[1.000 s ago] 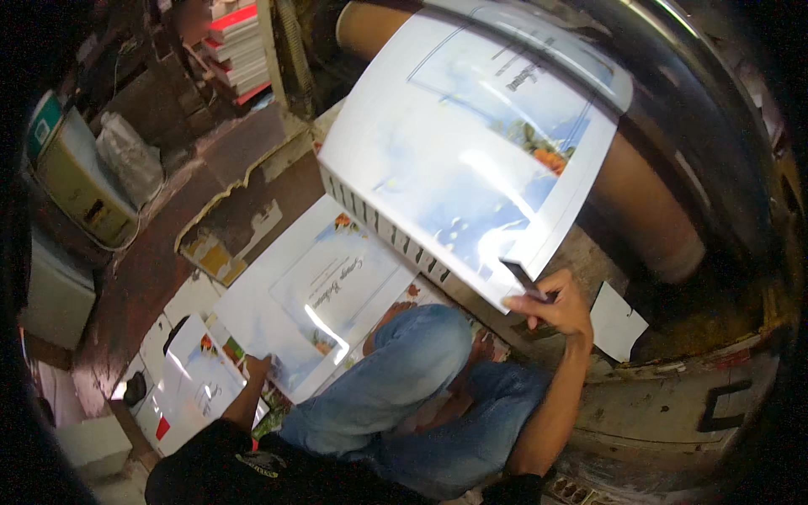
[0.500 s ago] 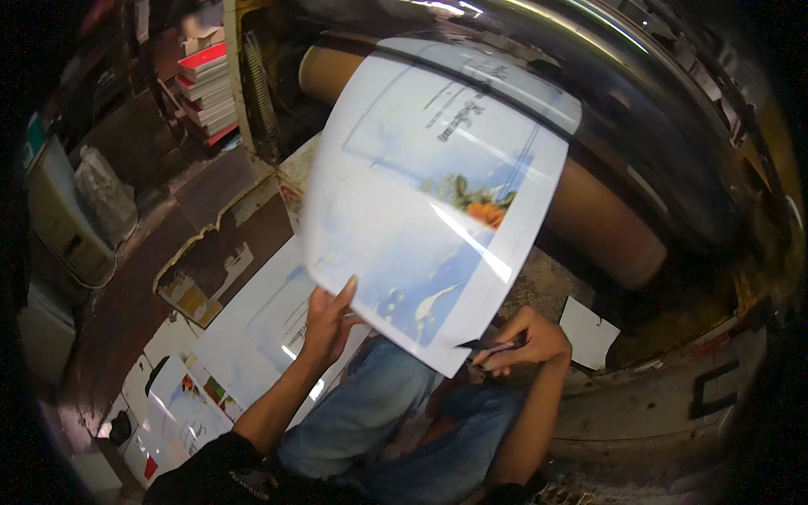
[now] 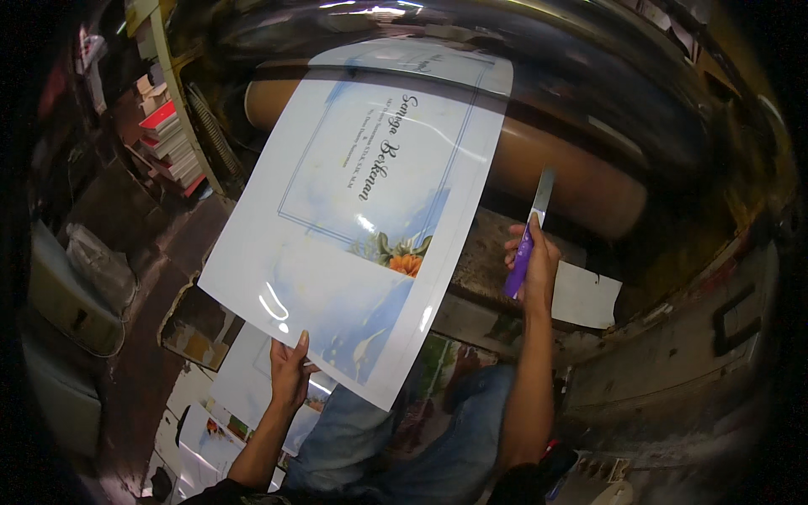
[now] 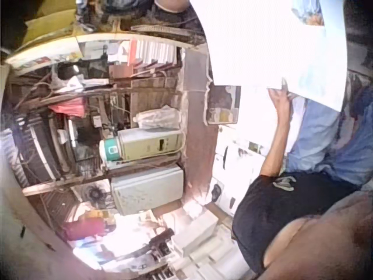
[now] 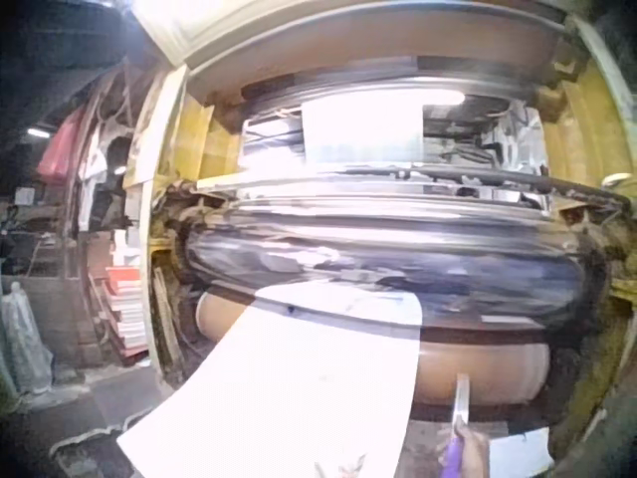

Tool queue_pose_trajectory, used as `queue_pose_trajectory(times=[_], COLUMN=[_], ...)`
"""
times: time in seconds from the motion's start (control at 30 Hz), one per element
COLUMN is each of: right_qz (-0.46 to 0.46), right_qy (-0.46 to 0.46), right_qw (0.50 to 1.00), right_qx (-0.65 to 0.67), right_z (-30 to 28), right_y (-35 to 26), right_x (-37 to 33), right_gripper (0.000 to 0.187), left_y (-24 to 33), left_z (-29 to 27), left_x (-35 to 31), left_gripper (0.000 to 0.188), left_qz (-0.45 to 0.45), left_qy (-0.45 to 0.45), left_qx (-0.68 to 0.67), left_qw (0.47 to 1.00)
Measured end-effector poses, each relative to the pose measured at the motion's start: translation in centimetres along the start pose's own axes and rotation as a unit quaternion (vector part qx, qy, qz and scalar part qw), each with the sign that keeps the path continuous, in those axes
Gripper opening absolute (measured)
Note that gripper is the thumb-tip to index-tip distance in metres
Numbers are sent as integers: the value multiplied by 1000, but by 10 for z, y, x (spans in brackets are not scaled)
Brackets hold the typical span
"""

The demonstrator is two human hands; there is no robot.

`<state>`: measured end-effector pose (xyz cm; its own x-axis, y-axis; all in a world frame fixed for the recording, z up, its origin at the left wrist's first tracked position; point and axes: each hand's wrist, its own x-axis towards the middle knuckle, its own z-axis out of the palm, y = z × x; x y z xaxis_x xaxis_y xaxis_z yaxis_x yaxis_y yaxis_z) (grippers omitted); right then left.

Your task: The person laminates printed sheets using a roller machine, cuts each sheet with a utility knife, and stacks them.

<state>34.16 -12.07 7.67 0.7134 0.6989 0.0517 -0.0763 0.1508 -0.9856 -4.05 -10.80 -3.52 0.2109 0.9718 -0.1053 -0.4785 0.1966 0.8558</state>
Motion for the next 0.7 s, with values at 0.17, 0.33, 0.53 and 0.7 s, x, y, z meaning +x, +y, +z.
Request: queue_pose_trajectory(times=[0.17,0.33,0.53,0.7], right_qz=[-34,-35,-40,-59], right_qy=[17,0,-16,-9], right_qw=[999,999,999,998], right_qx=[-15,-21,-33,-25], right_z=[27,42,46,40], right_y=[-3,-1,11,15], right_x=[-1,3,19,36], right_gripper=[53,51,53,45], left_y=[9,12,25,28], left_z=[-17,-34,-44,-47], left_x=[-7,-30,-42,-46], left_gripper=[56,57,52,53], left_qz=[-59,-118,-124,-150], left_qy=[-4,37,53,67], left_qx=[-31,-14,-15,-26], left_qw=[998,992,991,986])
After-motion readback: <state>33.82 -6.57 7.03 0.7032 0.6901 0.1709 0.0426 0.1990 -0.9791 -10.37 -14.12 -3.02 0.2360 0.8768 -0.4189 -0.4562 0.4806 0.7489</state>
